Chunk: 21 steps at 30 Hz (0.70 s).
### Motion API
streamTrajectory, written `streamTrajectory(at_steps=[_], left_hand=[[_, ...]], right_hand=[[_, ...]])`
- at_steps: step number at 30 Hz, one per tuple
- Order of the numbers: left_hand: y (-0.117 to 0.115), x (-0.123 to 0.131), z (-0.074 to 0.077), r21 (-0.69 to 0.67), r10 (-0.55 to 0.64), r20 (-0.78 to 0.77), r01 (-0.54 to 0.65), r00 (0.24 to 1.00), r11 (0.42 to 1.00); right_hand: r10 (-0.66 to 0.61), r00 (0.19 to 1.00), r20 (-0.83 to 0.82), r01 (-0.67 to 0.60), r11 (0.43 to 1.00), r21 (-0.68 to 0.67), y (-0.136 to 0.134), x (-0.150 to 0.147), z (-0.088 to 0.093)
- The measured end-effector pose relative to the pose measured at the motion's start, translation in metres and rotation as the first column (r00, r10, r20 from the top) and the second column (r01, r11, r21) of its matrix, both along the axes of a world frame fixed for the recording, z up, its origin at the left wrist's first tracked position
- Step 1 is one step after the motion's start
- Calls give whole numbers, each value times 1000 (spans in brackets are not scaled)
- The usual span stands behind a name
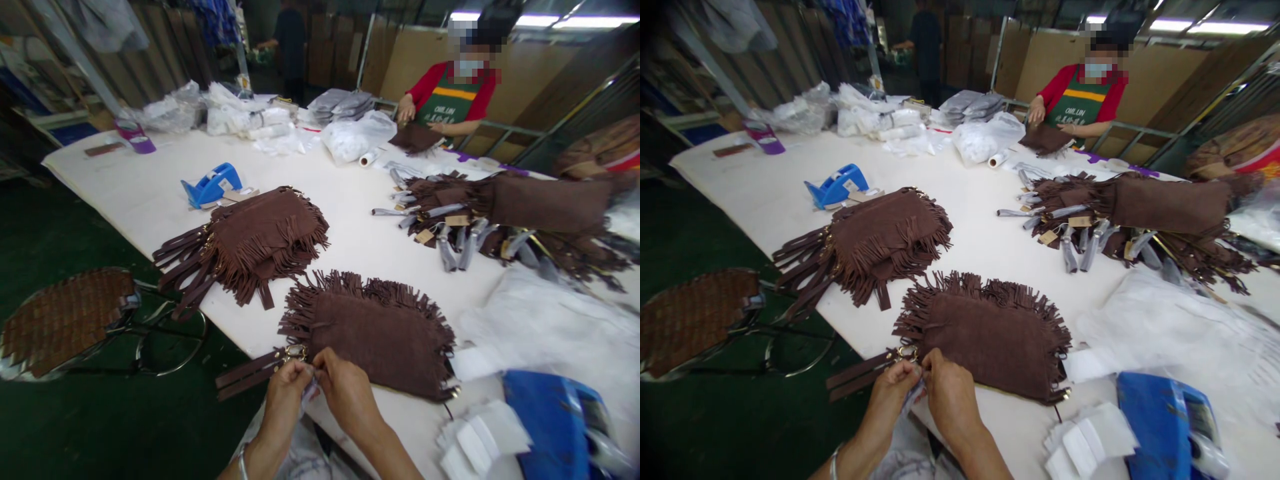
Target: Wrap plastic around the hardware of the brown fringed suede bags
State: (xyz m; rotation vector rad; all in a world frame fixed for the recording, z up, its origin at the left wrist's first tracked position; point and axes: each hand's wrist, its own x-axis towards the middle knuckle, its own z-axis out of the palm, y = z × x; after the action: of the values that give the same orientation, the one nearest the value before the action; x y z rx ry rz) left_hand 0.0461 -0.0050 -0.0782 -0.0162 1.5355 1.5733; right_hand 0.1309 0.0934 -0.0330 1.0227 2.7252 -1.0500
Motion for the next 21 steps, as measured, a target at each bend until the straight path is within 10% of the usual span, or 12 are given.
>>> streamTrajectory(at_steps=[9,21], left_hand=[[2,5,11,-25,36,98,-33,995,999],[2,9,8,-46,60,75,-56,995,997]], right_hand=[[5,997,-71,-9,999,-53,-7,10,-2],[-3,1000,-26,9,971,239,-21,9,-11]])
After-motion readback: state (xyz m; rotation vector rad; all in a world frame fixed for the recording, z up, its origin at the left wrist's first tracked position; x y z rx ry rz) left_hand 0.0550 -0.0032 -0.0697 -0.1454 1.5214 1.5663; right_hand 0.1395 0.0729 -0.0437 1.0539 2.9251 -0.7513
